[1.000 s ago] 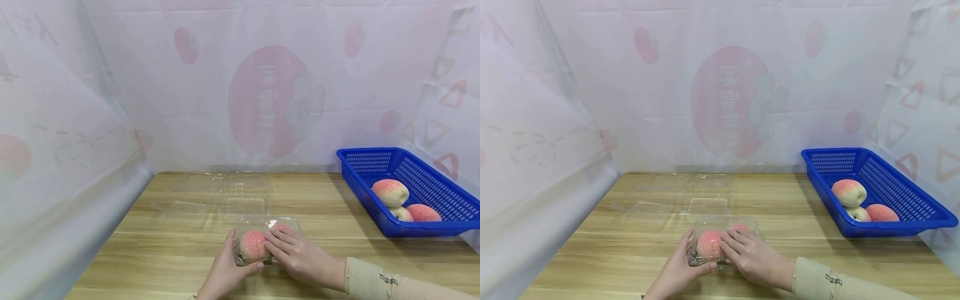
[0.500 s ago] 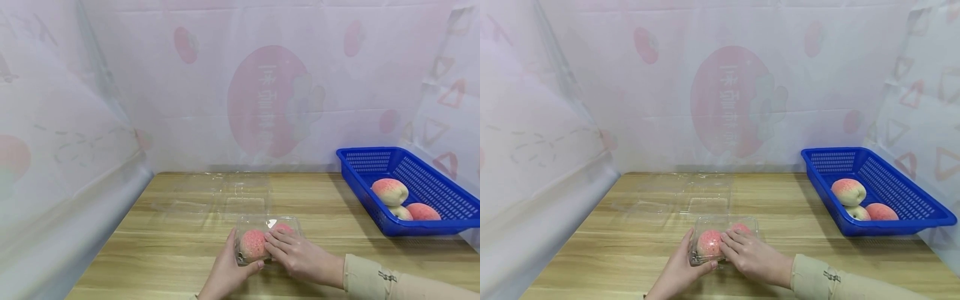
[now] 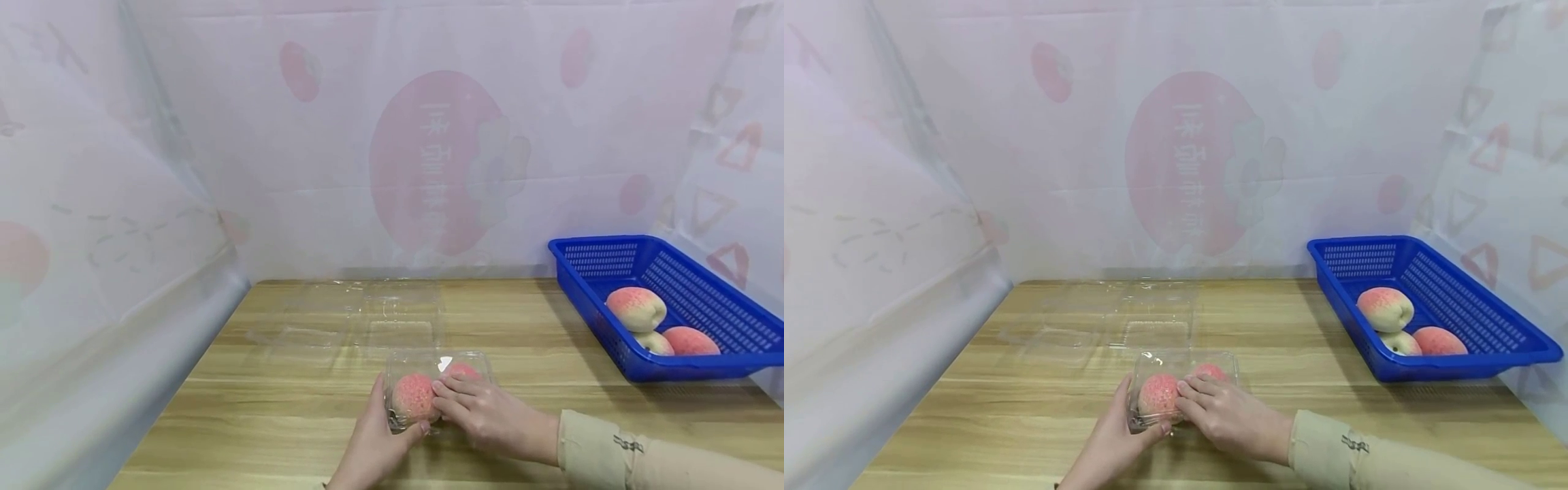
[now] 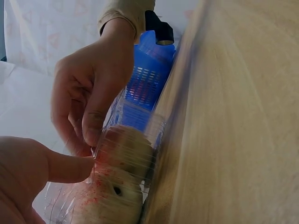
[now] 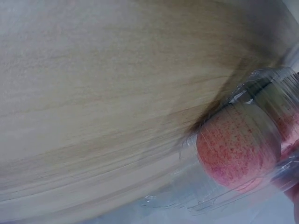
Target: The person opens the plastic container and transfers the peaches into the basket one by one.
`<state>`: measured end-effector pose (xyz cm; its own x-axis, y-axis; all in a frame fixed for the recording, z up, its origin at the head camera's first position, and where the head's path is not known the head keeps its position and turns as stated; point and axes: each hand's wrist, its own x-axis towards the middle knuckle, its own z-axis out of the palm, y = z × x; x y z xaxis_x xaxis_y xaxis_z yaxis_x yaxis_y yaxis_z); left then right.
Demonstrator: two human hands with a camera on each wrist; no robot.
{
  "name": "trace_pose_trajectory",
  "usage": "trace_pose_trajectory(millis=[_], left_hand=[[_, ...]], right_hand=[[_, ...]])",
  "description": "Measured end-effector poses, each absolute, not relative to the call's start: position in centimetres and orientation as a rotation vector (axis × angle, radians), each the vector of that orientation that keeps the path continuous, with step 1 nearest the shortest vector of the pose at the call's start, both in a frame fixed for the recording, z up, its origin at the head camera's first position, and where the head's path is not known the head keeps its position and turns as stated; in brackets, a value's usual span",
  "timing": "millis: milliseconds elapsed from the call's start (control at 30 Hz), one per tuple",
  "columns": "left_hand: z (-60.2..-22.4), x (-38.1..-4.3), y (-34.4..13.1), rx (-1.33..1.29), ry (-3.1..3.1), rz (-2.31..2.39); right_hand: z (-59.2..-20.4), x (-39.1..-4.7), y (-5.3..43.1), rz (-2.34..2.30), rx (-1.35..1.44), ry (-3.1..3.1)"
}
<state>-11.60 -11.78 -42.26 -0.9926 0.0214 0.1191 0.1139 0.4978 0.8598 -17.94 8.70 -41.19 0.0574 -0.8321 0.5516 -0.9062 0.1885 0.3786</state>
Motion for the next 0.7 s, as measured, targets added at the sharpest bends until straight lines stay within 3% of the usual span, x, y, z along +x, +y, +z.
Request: trace_pose_trajectory(millis=[700], left_hand=[[-42.39, -11.31, -11.18, -0.021, -2.665, -1.484]], right_hand=[[-40.52, -17.92, 8.7, -0.007, 1.657, -1.73]])
